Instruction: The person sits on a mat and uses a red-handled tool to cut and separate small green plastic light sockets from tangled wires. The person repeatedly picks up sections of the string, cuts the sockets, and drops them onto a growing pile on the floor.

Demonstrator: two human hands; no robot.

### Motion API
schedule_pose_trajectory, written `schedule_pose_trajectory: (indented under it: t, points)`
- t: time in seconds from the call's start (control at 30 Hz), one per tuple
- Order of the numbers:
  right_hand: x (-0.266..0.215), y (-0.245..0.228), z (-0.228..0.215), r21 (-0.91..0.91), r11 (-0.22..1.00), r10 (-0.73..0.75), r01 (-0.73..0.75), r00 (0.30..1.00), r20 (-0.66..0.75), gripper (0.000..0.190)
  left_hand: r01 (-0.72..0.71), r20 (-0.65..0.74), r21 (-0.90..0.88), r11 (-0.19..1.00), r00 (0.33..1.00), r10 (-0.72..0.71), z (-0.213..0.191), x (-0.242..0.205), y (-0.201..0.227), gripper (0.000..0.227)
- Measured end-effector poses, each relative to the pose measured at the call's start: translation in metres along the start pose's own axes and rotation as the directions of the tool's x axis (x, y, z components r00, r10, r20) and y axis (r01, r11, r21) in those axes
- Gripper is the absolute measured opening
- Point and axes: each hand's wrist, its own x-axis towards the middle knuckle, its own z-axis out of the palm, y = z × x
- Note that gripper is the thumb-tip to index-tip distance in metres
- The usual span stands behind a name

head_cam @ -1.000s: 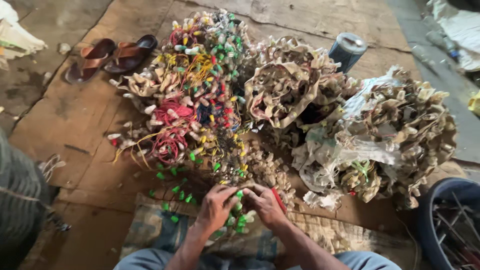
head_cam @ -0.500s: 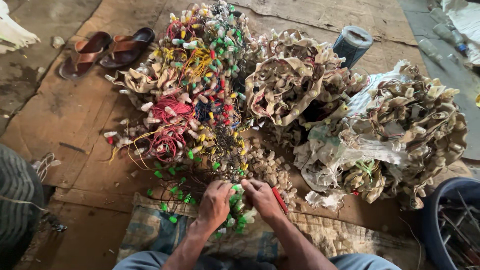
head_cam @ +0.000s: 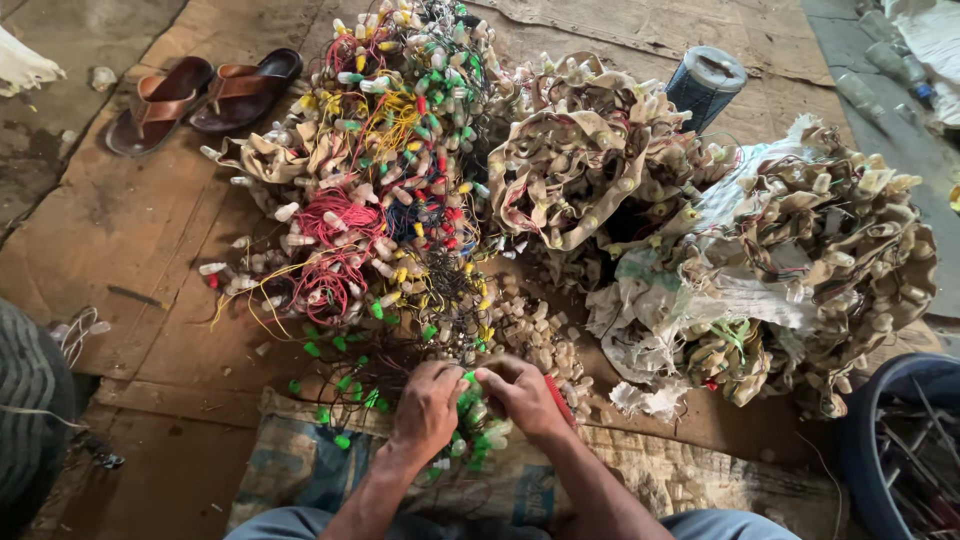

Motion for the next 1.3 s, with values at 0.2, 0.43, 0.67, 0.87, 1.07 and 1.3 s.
schedule_pose_trajectory:
  t: [0.2,0.43,0.67,0.87,1.07,1.3]
  points:
    - [0.004,0.007,-0.014,-0.059,0.96,-0.28,0.274,0.917,-0.284,0.032,0.079,-0.042,-0.033,0.996,0.996,-0.08,0.0,-0.002,-0.006,0.019]
    - [-0.003,0.006,0.004,-0.291,0.934,-0.236,0.208,0.969,-0.067,0.022,-0.006,-0.056,-0.028,1.0,0.998,0.004,0.003,-0.002,-0.005,0.02]
    - [0.009,0.021,0.004,-0.143,0.957,-0.273,0.252,0.948,-0.16,0.015,0.096,-0.121,-0.02,0.995,0.988,-0.097,-0.015,0.008,0.008,0.027]
    - [0.005,0.025,-0.002,-0.134,0.951,-0.289,0.28,0.956,-0.054,0.02,-0.073,-0.052,-0.071,0.995,0.996,0.069,-0.007,0.005,0.011,0.03]
    - [0.009,0.03,-0.004,-0.025,0.957,-0.288,0.288,0.948,-0.135,0.018,0.058,0.021,-0.172,0.983,0.998,-0.055,0.001,-0.001,-0.005,0.028]
    - [0.007,0.031,0.004,-0.068,0.968,-0.247,0.24,0.961,-0.122,0.02,0.074,0.0,-0.208,0.975,0.997,-0.075,0.007,-0.002,-0.01,0.02]
